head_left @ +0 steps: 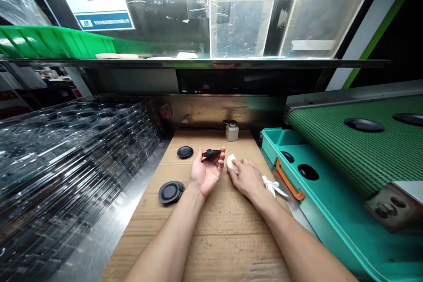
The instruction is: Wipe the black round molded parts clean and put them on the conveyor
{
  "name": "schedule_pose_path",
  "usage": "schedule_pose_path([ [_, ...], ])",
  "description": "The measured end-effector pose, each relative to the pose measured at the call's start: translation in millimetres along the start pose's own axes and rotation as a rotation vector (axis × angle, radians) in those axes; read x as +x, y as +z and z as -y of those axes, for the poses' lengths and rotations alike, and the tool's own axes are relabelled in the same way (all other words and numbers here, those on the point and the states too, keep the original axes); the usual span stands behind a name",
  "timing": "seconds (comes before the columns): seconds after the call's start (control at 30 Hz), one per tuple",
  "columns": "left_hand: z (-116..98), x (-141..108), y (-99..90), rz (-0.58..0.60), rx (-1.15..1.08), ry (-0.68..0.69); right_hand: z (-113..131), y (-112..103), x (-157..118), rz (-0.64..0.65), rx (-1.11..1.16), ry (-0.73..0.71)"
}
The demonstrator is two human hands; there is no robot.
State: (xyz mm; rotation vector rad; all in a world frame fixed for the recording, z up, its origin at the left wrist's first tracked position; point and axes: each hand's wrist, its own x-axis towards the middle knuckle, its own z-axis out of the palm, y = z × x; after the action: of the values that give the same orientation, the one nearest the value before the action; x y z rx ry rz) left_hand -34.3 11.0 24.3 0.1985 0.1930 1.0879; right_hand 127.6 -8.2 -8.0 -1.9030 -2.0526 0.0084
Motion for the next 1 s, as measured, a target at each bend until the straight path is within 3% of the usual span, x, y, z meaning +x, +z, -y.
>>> schedule_pose_path([
  [1.0, 5.0, -2.7, 0.9, 0.049, 0.122, -0.014, -0.2, -0.2, -0.5, -0.023, 0.005, -0.005],
])
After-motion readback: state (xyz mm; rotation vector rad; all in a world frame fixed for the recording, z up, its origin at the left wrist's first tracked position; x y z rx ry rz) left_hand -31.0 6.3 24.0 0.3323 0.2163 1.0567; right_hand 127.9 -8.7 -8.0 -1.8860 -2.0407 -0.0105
